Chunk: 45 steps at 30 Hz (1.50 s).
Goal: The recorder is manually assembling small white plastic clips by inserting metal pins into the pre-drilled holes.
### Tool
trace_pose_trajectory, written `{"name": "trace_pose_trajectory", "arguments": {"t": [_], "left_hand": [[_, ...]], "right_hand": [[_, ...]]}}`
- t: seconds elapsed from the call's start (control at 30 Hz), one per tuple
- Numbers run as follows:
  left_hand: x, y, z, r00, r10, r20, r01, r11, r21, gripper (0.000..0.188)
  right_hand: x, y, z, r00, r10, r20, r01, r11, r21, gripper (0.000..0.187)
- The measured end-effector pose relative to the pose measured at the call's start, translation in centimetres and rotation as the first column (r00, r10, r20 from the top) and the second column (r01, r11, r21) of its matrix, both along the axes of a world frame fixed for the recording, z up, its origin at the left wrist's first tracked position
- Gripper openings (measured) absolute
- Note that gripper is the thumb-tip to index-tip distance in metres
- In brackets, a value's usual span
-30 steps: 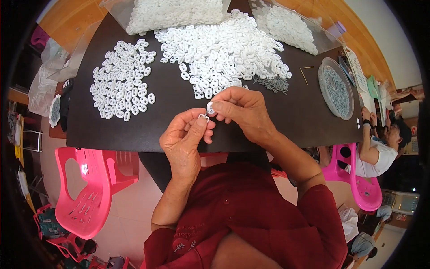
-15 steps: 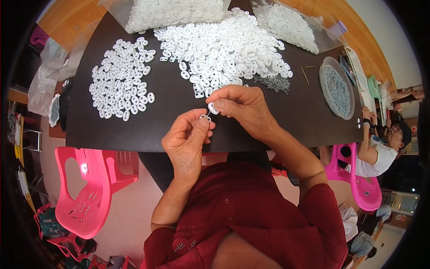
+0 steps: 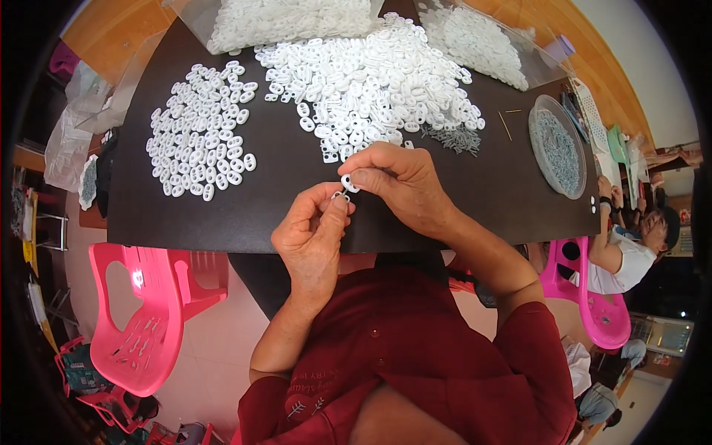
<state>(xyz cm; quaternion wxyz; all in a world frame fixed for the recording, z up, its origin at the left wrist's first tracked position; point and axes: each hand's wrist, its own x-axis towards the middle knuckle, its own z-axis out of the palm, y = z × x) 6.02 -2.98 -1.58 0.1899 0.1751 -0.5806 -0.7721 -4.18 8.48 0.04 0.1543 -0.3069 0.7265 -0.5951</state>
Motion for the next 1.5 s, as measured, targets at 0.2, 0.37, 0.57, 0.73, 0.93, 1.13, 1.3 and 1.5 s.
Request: {"name": "trace_pose_trajectory", "arguments": {"t": [0.2,0.37,0.57,0.73,0.93,1.13,1.3,1.5], "left_hand": [[-0.1,0.0,-0.4,1.0,0.009,-0.028,-0.01,0.999,-0.036,0.019],[-0.3,-0.1,-0.7,0.998,-0.01,-0.063,0.008,0.999,-0.042,0.023],[-0.7,0.3,-0.6,0.995,-0.02,-0.094,0.019,1.0,-0.01,0.023],[-1.1,0.7,-0.7,0.996,-0.044,-0.071,0.045,0.999,0.015,0.027],[-1.1,0.9,-0.1,0.996,-0.07,-0.064,0.072,0.997,0.032,0.028],[-1.5,1.0,-0.4,0.991,-0.132,-0.031,0.133,0.989,0.069,0.024],[-1.5,1.1,-0.3,0.993,-0.119,-0.019,0.12,0.992,0.043,0.024],[-1.5,1.1,-0.3,0.993,-0.114,-0.012,0.115,0.993,0.032,0.024]], "right_hand": [[-0.1,-0.1,0.9,0.991,0.007,0.136,-0.018,0.996,0.082,0.009],[-0.4,0.0,0.8,0.993,0.051,0.109,-0.06,0.995,0.075,0.008],[-0.3,0.2,0.7,0.997,0.074,0.009,-0.074,0.995,0.074,0.006],[-0.2,0.6,-0.1,0.999,-0.005,-0.053,0.007,0.999,0.043,0.007],[0.5,0.7,1.2,0.984,-0.069,0.166,0.062,0.997,0.042,0.006],[-0.3,1.7,0.0,0.998,-0.026,0.052,0.023,0.998,0.057,0.006],[-0.3,1.9,0.2,0.996,-0.035,0.081,0.031,0.998,0.058,0.005],[-0.5,1.9,0.2,0.999,-0.018,0.042,0.014,0.996,0.093,0.005]]}}
